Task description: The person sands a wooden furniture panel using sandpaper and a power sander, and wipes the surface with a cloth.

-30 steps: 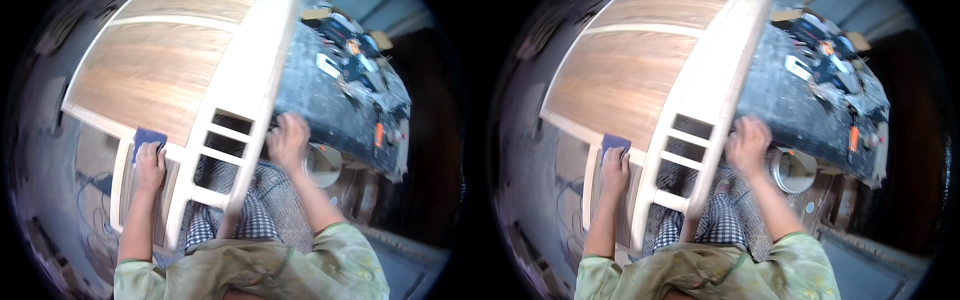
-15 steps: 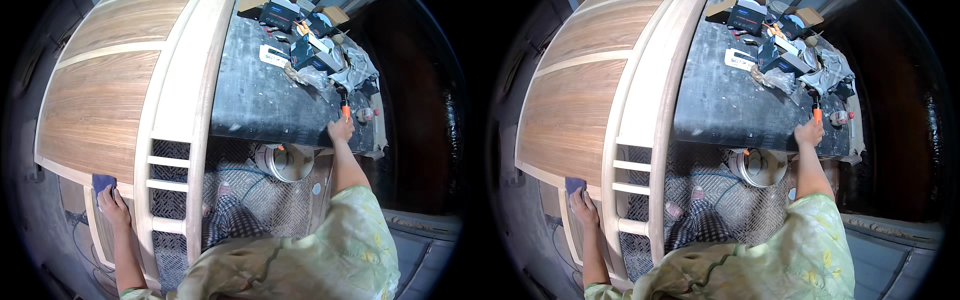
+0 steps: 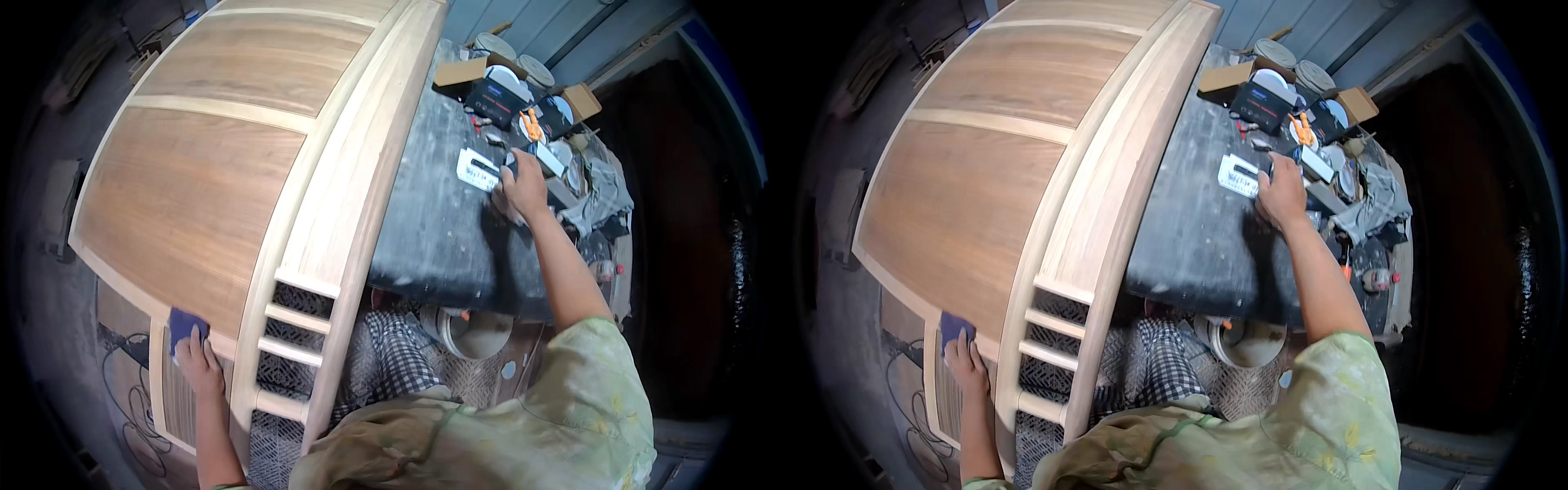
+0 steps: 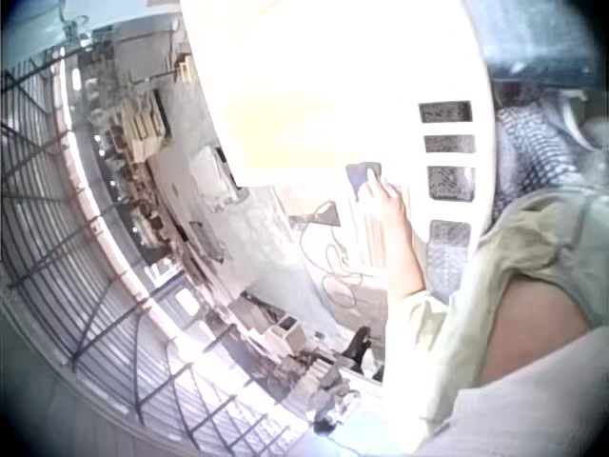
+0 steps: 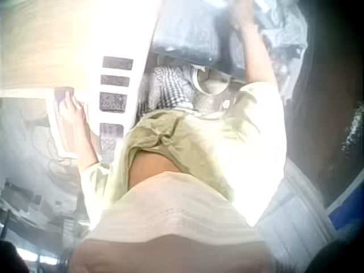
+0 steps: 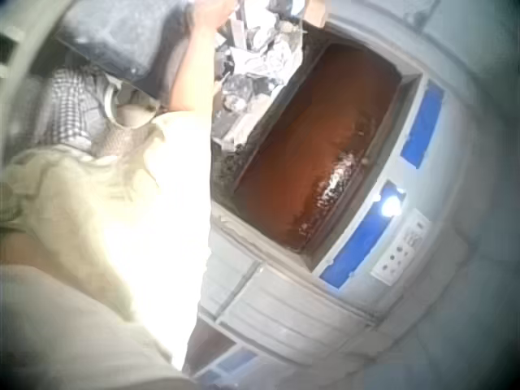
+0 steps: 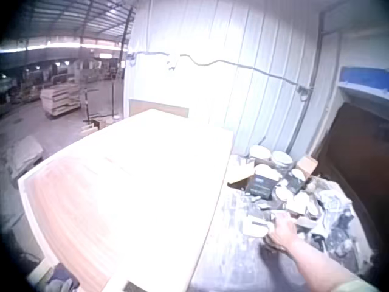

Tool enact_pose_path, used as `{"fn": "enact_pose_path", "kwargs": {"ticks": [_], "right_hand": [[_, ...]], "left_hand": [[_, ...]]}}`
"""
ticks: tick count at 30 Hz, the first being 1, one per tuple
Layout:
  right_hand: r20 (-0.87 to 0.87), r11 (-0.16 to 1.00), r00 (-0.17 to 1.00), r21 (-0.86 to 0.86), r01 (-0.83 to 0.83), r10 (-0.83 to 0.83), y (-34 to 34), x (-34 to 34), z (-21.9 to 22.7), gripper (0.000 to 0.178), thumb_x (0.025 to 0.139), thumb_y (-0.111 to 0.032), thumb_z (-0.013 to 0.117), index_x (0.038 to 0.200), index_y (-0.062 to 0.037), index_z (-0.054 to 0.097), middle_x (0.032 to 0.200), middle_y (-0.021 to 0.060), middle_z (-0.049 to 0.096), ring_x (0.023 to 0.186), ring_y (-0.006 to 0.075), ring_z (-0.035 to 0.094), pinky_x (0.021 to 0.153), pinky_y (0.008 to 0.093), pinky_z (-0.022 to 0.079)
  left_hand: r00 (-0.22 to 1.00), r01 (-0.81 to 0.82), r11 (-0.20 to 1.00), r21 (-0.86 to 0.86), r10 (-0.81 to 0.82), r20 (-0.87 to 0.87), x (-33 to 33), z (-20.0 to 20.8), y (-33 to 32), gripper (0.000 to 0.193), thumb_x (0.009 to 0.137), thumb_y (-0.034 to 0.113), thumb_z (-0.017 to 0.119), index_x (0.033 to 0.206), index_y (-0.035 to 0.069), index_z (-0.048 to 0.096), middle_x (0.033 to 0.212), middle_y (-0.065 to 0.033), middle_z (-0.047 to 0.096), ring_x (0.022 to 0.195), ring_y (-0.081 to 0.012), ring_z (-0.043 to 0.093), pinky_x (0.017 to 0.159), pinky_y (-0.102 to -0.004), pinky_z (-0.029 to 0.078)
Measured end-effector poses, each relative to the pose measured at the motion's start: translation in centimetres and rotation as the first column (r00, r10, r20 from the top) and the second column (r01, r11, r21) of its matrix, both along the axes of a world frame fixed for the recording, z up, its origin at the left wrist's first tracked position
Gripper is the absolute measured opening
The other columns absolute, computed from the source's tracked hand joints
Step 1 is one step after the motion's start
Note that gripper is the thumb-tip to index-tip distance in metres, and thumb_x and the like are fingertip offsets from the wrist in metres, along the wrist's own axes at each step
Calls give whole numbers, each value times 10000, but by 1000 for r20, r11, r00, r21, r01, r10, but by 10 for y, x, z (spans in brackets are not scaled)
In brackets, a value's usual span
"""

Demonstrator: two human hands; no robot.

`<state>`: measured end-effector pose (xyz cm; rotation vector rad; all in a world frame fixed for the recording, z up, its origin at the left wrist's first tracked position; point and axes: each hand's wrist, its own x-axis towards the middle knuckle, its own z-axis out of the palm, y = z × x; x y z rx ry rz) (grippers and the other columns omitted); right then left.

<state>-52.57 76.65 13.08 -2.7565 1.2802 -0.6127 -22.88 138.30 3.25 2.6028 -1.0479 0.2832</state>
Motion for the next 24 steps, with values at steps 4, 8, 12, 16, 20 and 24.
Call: {"fn": "enact_pose_path", "kwargs": {"ticks": [4, 8, 12, 16, 20, 24], "right_hand": [[-54, 999, 998, -23, 44, -45, -89, 43, -1, 457, 832, -186, 634, 1256, -31, 563, 1258, 199, 564, 1197, 374, 522, 1018, 458, 440], [-119, 974, 971, 73, 215, -205, -163, 35, 7, 484, 818, -200, 637, 1262, -20, 570, 1271, 214, 562, 1212, 384, 519, 1022, 470, 440], [-43, 914, 920, 102, 393, -390, -227, -31, 7, 468, 821, -227, 635, 1232, -5, 598, 1204, 252, 608, 1156, 408, 567, 1006, 459, 452], [-54, 860, 872, 142, 489, -487, -267, -110, 12, 464, 828, -234, 628, 1238, -18, 604, 1190, 261, 624, 1128, 392, 598, 987, 450, 465], [107, 892, 890, 152, 426, -443, -309, -106, 17, 409, 859, -257, 655, 1187, -13, 632, 1103, 226, 676, 1065, 357, 642, 937, 419, 493], [171, 967, 957, 145, 212, -235, -383, -1, -30, 411, 873, -301, 663, 1202, -56, 636, 1170, 219, 655, 1100, 367, 622, 953, 416, 478]], "left_hand": [[1000, -20, 994, 112, 22, -20, 0, -6, 13, 363, 958, 95, 542, 1305, -9, 557, 942, -162, 502, 852, -338, 494, 775, -445, 402], [996, -48, 978, 202, 62, -63, -10, 13, 8, 439, 949, 72, 523, 1381, 7, 479, 965, -191, 486, 869, -376, 492, 767, -474, 398], [992, -8, 984, 181, 31, -125, 2, 6, 21, 519, 911, 14, 547, 1420, 50, 451, 945, -198, 488, 822, -382, 496, 711, -477, 412], [959, -126, 981, 145, 158, -234, 12, 2, 16, 507, 906, 56, 562, 1404, 46, 468, 1039, -239, 530, 928, -436, 540, 812, -509, 446], [998, 58, 941, 334, -52, -28, 23, 61, -90, 587, 840, 102, 544, 1416, 54, 441, 1160, -233, 529, 1002, -418, 522, 914, -529, 397], [963, 270, 940, 209, -269, -37, -42, 108, -273, 547, 724, 33, 633, 1267, 101, 619, 1060, -137, 574, 949, -333, 544, 842, -476, 414]]}}
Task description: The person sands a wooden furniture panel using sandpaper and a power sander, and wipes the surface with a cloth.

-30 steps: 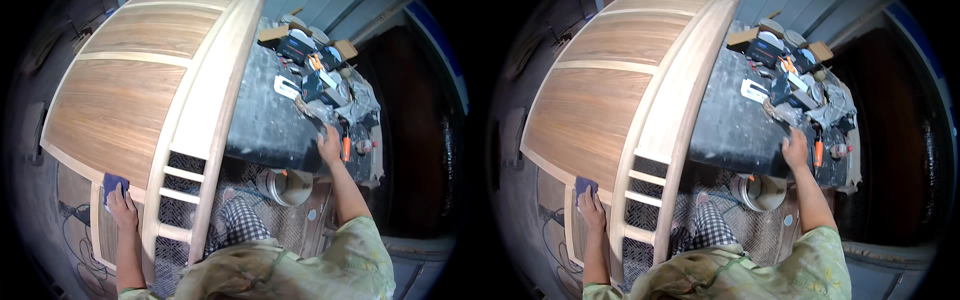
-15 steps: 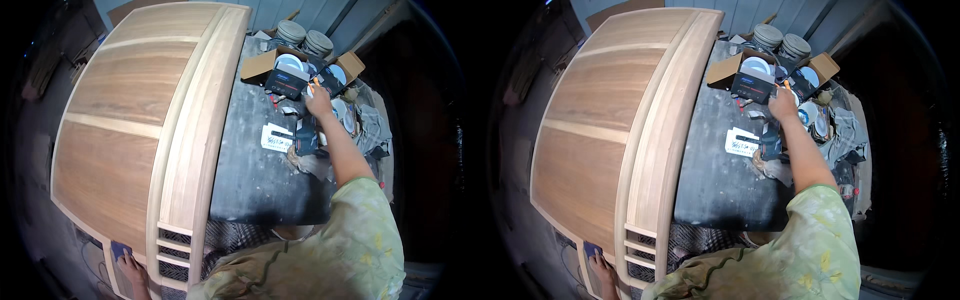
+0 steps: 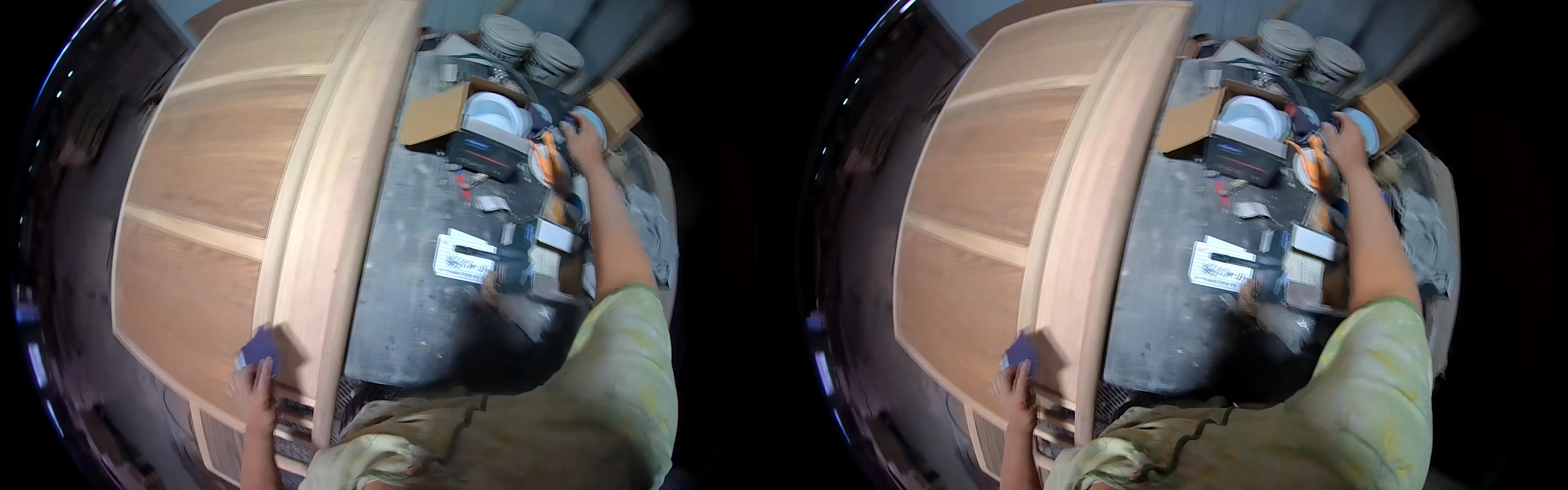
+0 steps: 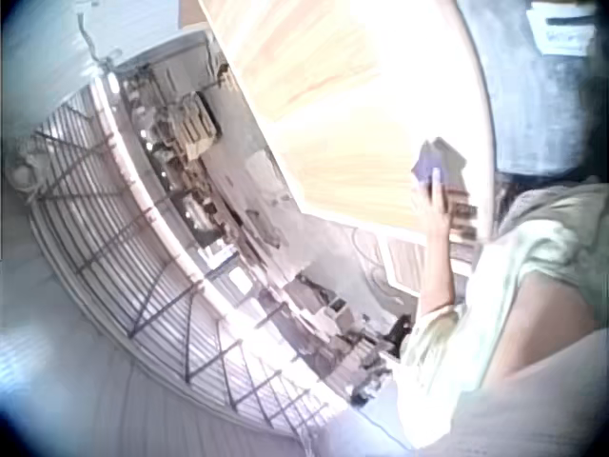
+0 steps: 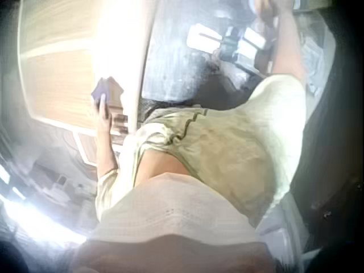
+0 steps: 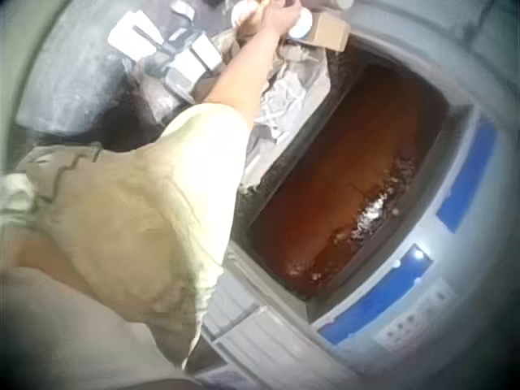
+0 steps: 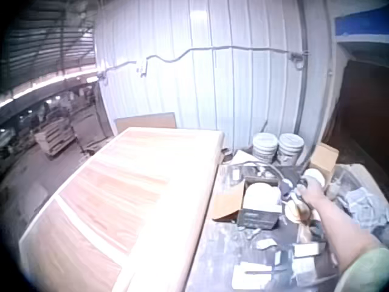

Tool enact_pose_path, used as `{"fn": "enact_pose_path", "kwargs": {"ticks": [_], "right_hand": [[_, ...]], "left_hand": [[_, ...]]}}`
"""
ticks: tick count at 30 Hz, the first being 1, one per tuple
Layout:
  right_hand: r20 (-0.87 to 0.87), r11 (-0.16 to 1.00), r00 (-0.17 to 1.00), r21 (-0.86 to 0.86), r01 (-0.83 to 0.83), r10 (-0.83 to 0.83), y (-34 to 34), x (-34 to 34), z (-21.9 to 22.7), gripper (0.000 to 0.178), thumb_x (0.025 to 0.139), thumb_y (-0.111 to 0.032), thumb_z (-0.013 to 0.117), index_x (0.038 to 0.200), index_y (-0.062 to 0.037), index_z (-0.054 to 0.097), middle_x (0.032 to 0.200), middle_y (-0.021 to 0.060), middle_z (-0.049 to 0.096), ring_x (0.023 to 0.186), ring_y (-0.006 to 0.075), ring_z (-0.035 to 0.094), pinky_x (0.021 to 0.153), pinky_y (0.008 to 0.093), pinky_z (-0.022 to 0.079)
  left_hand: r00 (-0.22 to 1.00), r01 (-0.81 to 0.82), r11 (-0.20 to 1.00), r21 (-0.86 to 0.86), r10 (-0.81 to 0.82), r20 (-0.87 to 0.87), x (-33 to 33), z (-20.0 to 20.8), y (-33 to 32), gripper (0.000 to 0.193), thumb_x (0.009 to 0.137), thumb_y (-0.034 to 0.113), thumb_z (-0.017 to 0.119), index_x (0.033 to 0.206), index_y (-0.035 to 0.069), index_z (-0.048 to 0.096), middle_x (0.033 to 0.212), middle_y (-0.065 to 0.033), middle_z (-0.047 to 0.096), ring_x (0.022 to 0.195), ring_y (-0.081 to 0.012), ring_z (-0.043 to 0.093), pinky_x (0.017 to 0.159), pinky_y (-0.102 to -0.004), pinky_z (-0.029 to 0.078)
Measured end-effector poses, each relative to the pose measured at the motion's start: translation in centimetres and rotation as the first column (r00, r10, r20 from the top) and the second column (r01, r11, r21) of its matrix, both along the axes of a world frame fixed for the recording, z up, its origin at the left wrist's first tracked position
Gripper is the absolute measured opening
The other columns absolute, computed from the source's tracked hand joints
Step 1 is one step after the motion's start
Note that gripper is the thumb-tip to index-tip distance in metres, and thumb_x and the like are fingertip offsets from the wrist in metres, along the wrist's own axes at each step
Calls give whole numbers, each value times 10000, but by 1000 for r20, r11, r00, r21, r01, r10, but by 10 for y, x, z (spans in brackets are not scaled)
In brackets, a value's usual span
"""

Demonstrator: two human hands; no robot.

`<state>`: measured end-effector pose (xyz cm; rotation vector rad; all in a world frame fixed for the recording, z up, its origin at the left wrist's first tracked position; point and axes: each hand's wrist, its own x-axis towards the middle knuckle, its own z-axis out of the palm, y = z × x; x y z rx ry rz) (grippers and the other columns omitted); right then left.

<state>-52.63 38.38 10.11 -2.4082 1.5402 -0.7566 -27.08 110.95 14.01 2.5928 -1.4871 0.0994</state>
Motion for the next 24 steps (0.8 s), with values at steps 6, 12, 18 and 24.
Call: {"fn": "enact_pose_path", "kwargs": {"ticks": [6, 12, 18, 24], "right_hand": [[-183, 942, 969, 321, -102, 167, -287, -31, -36, 629, 892, -474, 634, 1277, 23, 600, 1209, 218, 657, 1116, 306, 626, 962, 381, 451], [-410, 893, 831, 400, -208, 377, -289, 78, -115, 580, 899, -413, 619, 1293, 10, 572, 1212, 211, 652, 1096, 339, 626, 949, 408, 462], [-470, 923, 796, 235, -304, 381, -254, 82, -61, 553, 890, -346, 627, 1336, -32, 536, 1238, 215, 633, 1113, 380, 612, 958, 427, 464], [-628, 936, 733, -19, -352, 262, -197, 89, 13, 577, 871, -263, 647, 1390, -69, 485, 1270, 215, 611, 1130, 419, 595, 969, 451, 464]], "left_hand": [[908, 299, 941, -160, -332, -256, -35, -84, -99, 532, 745, 201, 624, 1273, 143, 608, 1252, -124, 536, 1197, -319, 486, 1034, -488, 390], [972, 166, 983, -78, -177, -155, -66, -83, -81, 496, 701, 171, 655, 1196, 186, 633, 1221, -77, 524, 1230, -294, 438, 1020, -467, 398], [975, 168, 981, -98, -180, -129, -69, -94, -88, 515, 669, 175, 676, 1182, 203, 641, 1212, -67, 523, 1215, -293, 455, 1023, -458, 405], [973, 166, 982, -89, -177, -145, -69, -92, -87, 511, 694, 173, 664, 1204, 181, 637, 1237, -84, 514, 1239, -304, 434, 1045, -475, 383]]}}
